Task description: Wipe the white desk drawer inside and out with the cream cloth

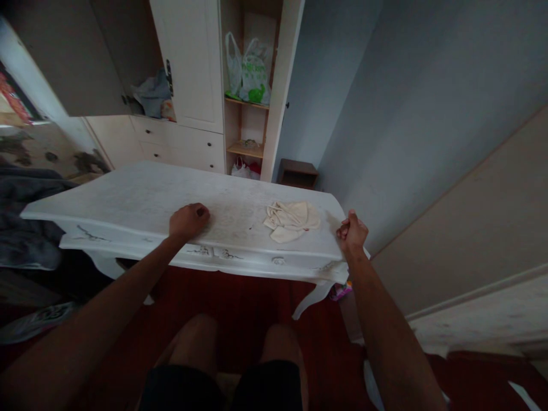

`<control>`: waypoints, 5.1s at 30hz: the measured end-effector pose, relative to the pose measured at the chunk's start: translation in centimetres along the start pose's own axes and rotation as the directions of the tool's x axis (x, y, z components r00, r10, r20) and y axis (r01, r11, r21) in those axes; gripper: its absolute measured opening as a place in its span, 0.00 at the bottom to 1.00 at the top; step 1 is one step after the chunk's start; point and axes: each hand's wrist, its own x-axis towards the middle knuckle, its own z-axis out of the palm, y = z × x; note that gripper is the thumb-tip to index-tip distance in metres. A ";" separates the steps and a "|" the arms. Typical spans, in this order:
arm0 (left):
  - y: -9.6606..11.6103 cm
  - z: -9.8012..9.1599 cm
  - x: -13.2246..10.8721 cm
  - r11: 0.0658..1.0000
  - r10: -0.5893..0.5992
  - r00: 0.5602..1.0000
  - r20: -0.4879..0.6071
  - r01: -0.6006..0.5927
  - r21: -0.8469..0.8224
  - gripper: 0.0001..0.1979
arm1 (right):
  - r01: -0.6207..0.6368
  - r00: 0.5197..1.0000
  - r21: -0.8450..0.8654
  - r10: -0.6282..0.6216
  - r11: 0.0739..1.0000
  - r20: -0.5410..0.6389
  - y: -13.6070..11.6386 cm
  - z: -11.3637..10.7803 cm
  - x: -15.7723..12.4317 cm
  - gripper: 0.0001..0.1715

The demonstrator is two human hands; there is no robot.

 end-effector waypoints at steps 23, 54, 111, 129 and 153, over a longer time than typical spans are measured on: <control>0.1 -0.1 -0.1 1.000 -0.013 1.000 -0.017 0.013 -0.026 0.19 | 0.031 0.999 0.032 -0.030 0.999 -0.027 0.6 0.3 0.4 0.08; -0.5 0.4 0.4 0.994 -0.016 0.999 -0.047 0.011 -0.112 0.18 | 0.020 1.000 0.077 -0.020 0.997 -0.010 1.4 -0.2 1.4 0.17; -0.4 0.3 0.1 0.990 -0.018 0.997 -0.070 0.008 -0.143 0.15 | 0.045 0.999 0.032 -0.044 0.998 -0.020 1.0 -0.1 1.0 0.15; -0.7 0.0 -0.5 0.924 -0.051 0.983 -0.178 -0.021 -0.381 0.14 | 0.018 1.000 0.040 -0.018 0.999 -0.012 1.2 0.3 1.2 0.21; 8.7 7.4 -16.6 0.177 0.114 0.933 0.341 0.319 -0.931 0.09 | 0.069 0.998 0.009 -0.069 0.998 -0.009 2.8 0.4 2.2 0.18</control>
